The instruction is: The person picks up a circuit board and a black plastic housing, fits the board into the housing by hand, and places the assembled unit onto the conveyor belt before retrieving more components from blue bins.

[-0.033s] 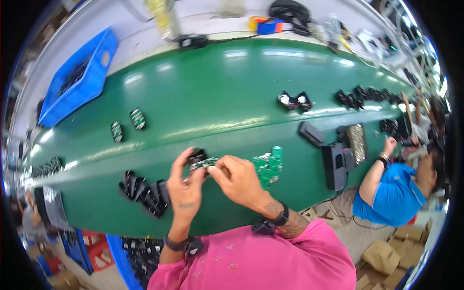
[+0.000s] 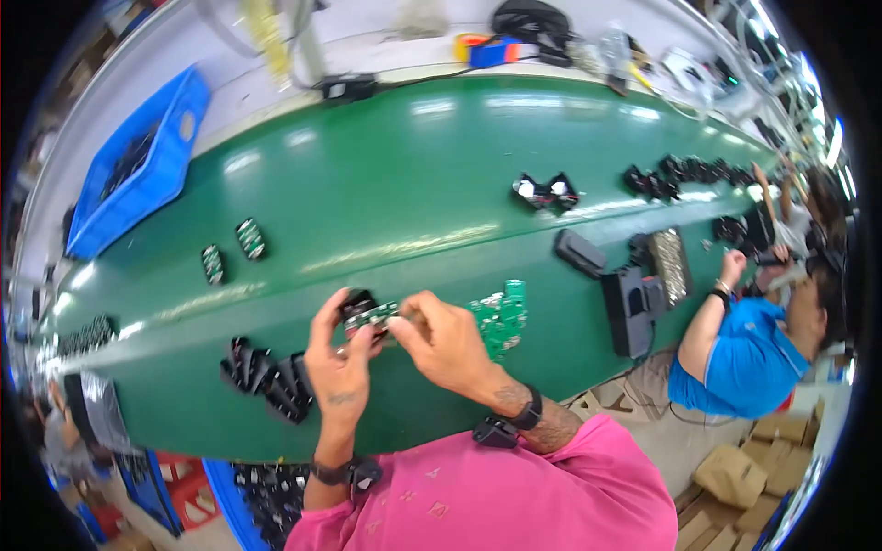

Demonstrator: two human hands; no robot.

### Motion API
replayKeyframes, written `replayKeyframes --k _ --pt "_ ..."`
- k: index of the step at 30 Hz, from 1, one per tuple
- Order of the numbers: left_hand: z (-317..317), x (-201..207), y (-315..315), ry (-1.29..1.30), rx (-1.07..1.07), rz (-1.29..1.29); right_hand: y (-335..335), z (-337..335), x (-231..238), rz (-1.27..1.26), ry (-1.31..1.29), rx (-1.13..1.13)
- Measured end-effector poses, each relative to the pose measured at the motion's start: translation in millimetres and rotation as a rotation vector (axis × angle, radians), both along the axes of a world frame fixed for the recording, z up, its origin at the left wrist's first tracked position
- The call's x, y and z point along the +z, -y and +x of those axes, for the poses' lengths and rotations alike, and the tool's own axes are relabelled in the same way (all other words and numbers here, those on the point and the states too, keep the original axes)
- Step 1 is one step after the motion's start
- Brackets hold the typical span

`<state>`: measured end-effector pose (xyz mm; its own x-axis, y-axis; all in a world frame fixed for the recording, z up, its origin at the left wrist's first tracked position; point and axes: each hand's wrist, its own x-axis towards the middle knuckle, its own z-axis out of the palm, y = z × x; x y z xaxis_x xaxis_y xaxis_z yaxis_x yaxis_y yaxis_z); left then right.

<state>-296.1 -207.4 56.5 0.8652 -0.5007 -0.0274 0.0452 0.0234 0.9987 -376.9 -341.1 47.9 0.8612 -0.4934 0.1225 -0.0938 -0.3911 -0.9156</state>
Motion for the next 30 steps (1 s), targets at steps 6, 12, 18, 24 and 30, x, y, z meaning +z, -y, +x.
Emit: replayKeyframes --k 6,12,18,24,30 --pt "4 -1 -2 -0.023 -0.158 0.051 13 -1 -4 0.516 -0.013 0.048" --pt "1 1 3 0.011 -0.090 0.010 1 -4 -8 0.550 0.273 0.162" --pt "-3 -3 2 0.032 -0.148 0.030 5 -6 -20 0.566 0.258 0.035" --pt "-7 -11 2 0.100 -0.057 0.178 11 0 -4 0.304 0.077 0.212" --pt "-8 -1 14 0.527 0.016 0.221 3 -8 0 0.205 0.120 0.135"
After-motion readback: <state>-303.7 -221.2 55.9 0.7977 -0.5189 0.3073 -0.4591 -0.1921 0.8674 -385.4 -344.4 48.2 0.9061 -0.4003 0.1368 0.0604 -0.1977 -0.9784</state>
